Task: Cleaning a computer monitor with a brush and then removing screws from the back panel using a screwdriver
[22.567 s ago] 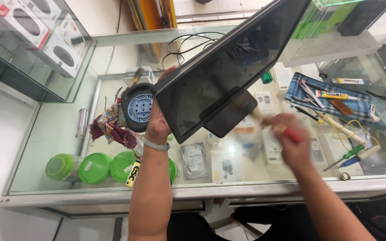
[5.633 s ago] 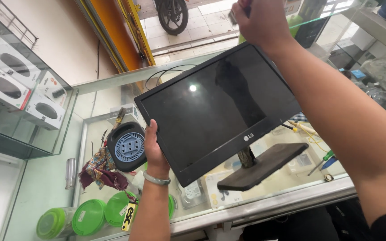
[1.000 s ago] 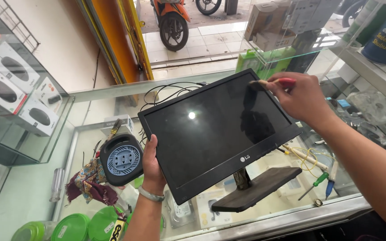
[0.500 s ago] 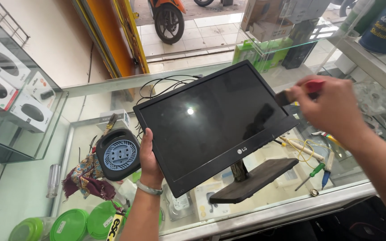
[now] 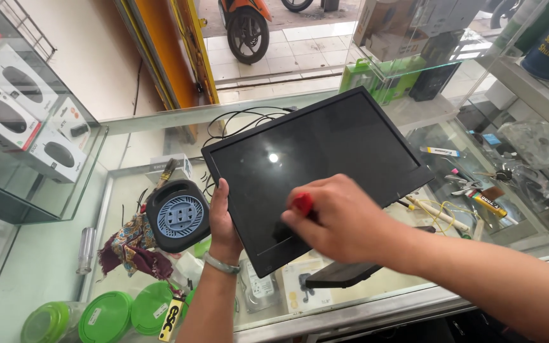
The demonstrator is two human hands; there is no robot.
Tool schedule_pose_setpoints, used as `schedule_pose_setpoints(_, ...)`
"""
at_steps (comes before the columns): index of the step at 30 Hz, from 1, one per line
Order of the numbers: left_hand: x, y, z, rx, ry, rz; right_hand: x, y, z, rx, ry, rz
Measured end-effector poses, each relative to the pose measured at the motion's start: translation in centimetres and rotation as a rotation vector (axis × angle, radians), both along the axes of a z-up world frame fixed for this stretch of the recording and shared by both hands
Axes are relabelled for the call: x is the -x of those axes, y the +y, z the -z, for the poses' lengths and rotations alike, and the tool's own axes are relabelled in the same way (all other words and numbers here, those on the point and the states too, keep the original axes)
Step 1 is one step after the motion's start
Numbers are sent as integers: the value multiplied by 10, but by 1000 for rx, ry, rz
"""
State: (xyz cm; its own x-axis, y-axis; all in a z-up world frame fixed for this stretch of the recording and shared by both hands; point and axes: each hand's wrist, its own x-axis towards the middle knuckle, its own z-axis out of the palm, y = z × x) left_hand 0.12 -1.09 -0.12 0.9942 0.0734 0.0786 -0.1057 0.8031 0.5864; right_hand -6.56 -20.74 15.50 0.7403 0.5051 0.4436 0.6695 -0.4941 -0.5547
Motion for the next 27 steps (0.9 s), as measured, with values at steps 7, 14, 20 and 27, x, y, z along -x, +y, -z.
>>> schedule_pose_setpoints(7,1,-4,-5,-7,10,4,21,23,-7,-234,216,-141)
schedule_pose_setpoints(14,16,-13,-19,29,53,66,5,-23,1,-179,180,-108)
schedule_pose_setpoints(20,13,-11,-16,46,90,53,-8,-94,3,-120,263,110)
schedule_pose_setpoints(27,12,-8,-18,37,135,112,-19,-145,-1,-151,436,385)
